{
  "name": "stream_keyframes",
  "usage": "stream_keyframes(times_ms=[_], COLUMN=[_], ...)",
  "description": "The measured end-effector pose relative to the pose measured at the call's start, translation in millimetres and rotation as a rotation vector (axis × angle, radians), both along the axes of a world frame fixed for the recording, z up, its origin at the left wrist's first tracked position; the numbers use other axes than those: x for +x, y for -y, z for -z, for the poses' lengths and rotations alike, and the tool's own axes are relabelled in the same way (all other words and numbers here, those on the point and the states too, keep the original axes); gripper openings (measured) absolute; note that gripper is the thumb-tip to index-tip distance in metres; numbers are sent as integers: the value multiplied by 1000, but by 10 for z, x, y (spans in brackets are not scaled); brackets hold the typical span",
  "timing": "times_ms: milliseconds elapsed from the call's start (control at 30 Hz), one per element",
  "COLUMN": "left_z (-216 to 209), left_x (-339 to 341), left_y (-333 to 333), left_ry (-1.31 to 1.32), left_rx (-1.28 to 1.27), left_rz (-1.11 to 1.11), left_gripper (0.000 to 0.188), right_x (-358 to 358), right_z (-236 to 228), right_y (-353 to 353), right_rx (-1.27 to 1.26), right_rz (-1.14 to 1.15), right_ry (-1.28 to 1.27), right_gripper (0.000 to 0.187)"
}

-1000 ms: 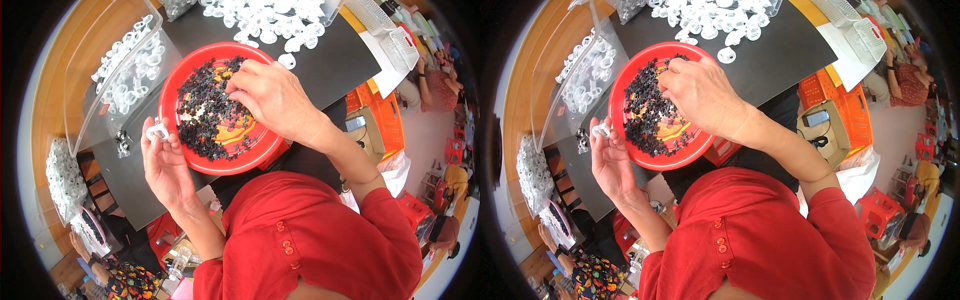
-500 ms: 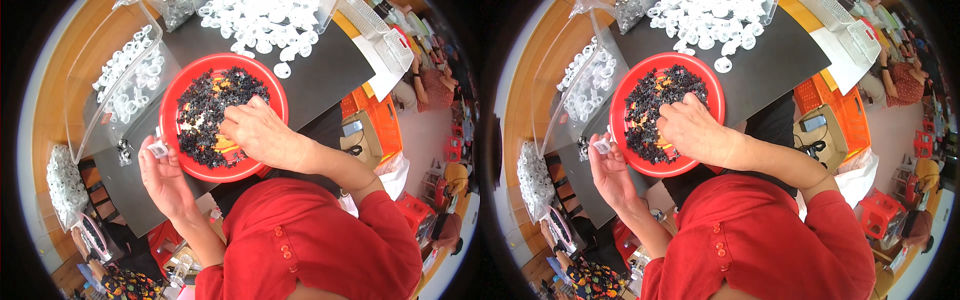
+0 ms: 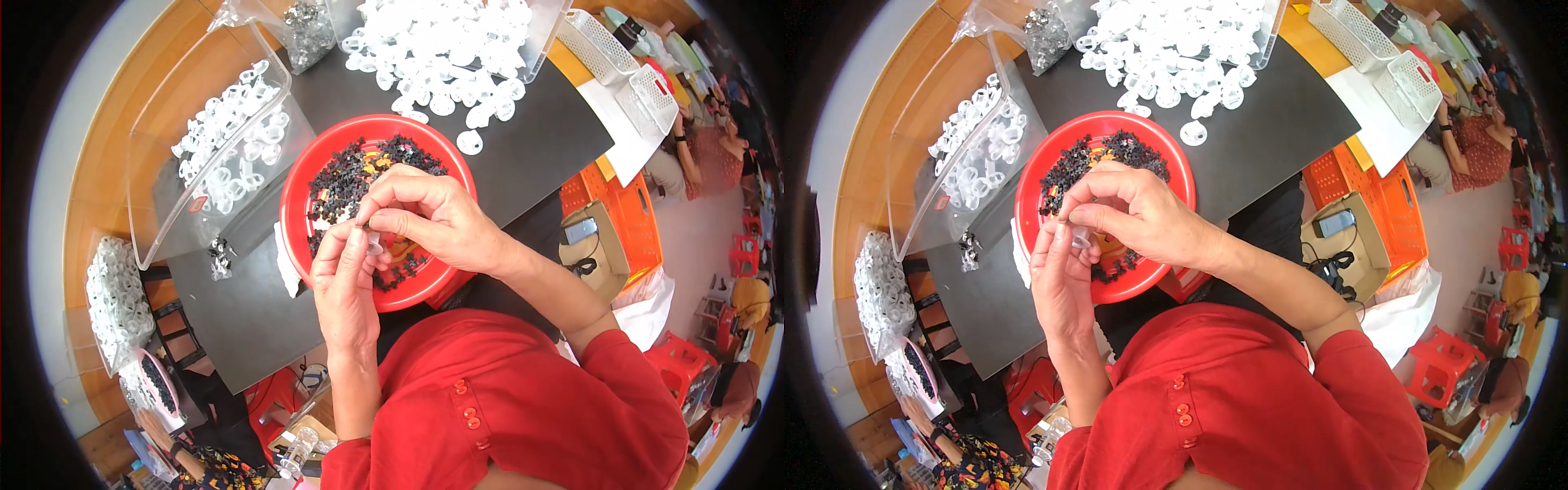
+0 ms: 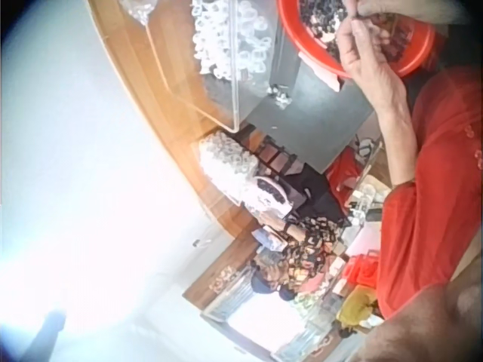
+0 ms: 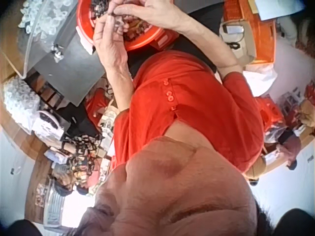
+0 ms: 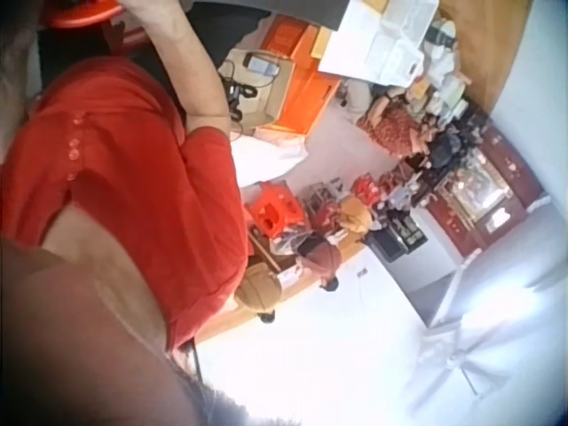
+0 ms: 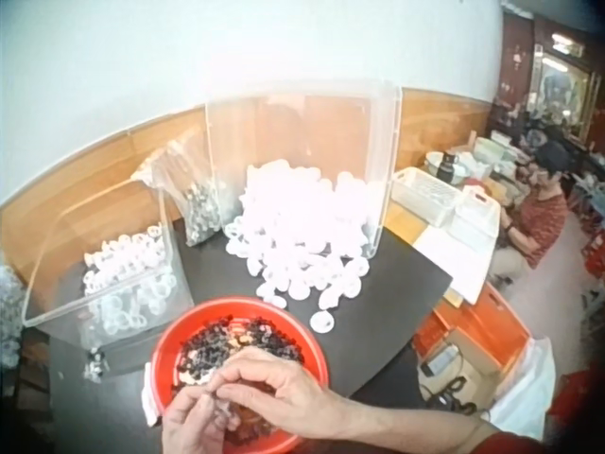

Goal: Sorting small components into a container for shoe manufacturing.

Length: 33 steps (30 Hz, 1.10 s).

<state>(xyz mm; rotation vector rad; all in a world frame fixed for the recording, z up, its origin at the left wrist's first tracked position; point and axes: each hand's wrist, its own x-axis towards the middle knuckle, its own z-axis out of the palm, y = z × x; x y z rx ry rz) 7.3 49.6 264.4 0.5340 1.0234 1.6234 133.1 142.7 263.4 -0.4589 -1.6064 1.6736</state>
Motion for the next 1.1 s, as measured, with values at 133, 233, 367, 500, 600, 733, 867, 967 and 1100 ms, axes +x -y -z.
stream_keyframes(times_ms=[133,233,367,500,600,733,867,967,1100], left_z=[32,30,8,18,33,55,-45,-118,-55], left_x=[-16,-25,7,-3,-4,-29,-8,40,5], left_y=[0,-6,-23,-11,-5,9,-15,-43,-7], left_ry=[11,-15,-56,-85,-167,-236,-41,89,126], left_rx=[2,-9,-20,-3,1,2,-11,-32,-44], left_rz=[-29,-64,-125,-112,-134,-133,-76,-86,-53], left_gripper=[12,12,11,10,10,16,30,35,36], right_x=[33,68,70,63,66,41,26,62,81], right_z=[-66,-59,-55,-95,-94,-75,-74,-88,-76], right_y=[27,12,28,30,-22,-19,-8,60,95], right_rx=[96,210,400,698,903,1037,899,794,841], right_rz=[107,154,235,332,341,326,354,359,352], right_ry=[71,150,140,199,263,316,218,240,294], right_gripper=[8,8,9,9,9,7,7,8,12])
